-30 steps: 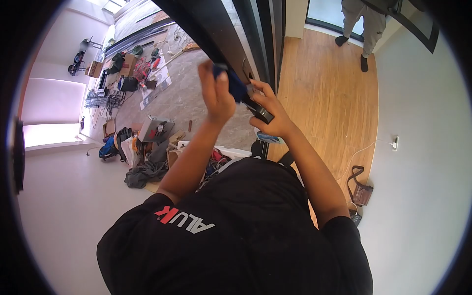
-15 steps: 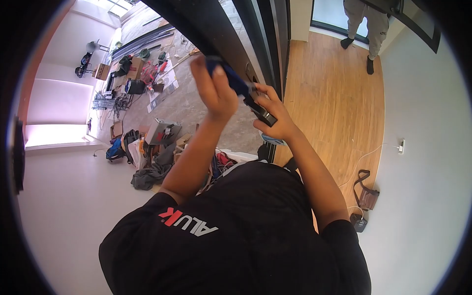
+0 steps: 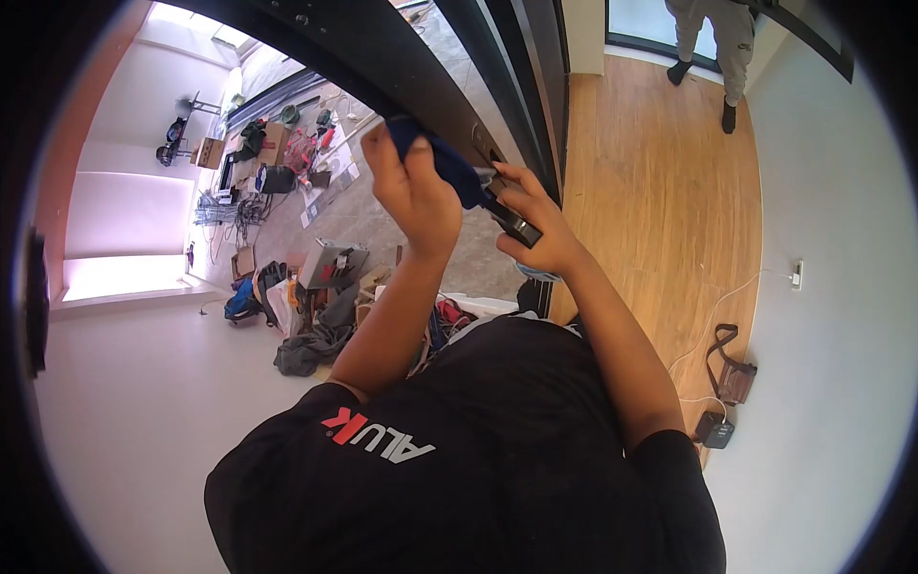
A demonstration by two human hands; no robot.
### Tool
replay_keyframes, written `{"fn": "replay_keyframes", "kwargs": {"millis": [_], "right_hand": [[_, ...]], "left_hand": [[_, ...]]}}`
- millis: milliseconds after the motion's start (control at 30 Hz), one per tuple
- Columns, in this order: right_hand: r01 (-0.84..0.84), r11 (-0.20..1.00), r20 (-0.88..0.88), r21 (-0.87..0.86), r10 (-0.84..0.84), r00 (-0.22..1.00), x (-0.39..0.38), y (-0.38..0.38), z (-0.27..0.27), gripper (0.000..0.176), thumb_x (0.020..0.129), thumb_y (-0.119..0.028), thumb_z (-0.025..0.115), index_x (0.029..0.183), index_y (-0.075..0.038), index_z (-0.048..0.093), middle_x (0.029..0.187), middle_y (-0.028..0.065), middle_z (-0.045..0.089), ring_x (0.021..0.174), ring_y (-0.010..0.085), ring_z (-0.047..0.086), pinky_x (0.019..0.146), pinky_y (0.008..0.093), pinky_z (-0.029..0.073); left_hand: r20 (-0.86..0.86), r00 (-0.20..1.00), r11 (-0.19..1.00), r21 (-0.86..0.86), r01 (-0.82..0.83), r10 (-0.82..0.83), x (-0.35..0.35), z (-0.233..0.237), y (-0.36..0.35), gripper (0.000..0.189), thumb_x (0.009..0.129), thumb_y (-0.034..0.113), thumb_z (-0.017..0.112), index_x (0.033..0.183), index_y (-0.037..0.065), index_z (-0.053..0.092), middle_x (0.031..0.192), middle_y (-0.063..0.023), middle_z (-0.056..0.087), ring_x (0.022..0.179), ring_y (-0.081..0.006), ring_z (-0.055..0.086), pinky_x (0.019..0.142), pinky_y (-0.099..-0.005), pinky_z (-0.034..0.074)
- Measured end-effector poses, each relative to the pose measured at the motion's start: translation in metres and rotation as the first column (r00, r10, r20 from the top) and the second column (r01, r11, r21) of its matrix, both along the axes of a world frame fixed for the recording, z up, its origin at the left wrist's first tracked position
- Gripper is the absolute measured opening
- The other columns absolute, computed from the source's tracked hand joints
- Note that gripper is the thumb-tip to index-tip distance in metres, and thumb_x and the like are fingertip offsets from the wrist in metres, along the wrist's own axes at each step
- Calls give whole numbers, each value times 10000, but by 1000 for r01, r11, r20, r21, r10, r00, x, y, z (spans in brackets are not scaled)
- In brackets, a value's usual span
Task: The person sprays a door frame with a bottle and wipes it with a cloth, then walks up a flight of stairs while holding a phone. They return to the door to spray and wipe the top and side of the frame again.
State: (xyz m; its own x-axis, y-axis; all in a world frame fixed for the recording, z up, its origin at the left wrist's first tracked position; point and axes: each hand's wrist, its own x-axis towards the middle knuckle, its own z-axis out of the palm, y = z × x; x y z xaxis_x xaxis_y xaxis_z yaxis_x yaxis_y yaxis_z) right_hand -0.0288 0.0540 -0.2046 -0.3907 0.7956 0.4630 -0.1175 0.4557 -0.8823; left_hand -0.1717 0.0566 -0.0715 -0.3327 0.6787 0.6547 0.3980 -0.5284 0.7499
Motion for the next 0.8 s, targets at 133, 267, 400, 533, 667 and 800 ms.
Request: {"fn": "replay_keyframes", "kwargs": {"millis": [133,267,400,533,667,800], "right_hand": [[-1,1000,45,-1,1,999,1,-2,8,434,691,-147,740,1078,29,652,1499,225,426,1315,393,524,1035,420,447],[-3,1000,17,6,3,1000,0,-1,4,417,686,-167,736,1043,31,649,1501,221,425,1346,396,502,1060,423,426],[22,999,6,33,-22,1000,0,0,7,354,691,-161,730,971,29,623,1512,225,418,1355,402,494,1063,417,418],[1,1000,33,-22,-1,999,0,1,2,334,680,-149,728,935,24,598,1525,230,411,1362,406,490,1067,411,418],[-29,998,33,-53,31,999,3,-2,5,344,669,-131,728,940,31,589,1532,231,410,1357,408,492,1062,412,426],[-4,1000,80,-18,5,997,3,3,4,352,668,-118,728,952,34,587,1541,230,405,1352,418,492,1048,412,436]], "left_hand": [[-132,981,971,207,-115,145,-2,51,18,277,982,39,514,1217,-65,618,1105,-110,524,933,-152,557,824,-300,466],[-28,977,928,320,-191,210,8,53,28,184,985,38,522,1100,-47,637,1002,-70,555,879,-117,586,779,-283,465],[-128,977,955,265,-133,172,4,17,22,313,964,15,502,1247,-73,601,1111,-157,500,944,-211,547,828,-322,454],[-141,968,937,314,-154,206,-4,55,26,292,977,32,518,1242,-65,594,1083,-155,500,894,-222,546,789,-338,448],[-145,970,921,367,-130,195,-5,57,31,293,967,31,527,1238,-66,581,1080,-180,504,921,-264,553,799,-348,454],[-239,949,975,131,-180,207,-1,-31,7,287,947,19,530,1211,-82,583,1096,-198,526,965,-314,583,844,-385,468]]}}
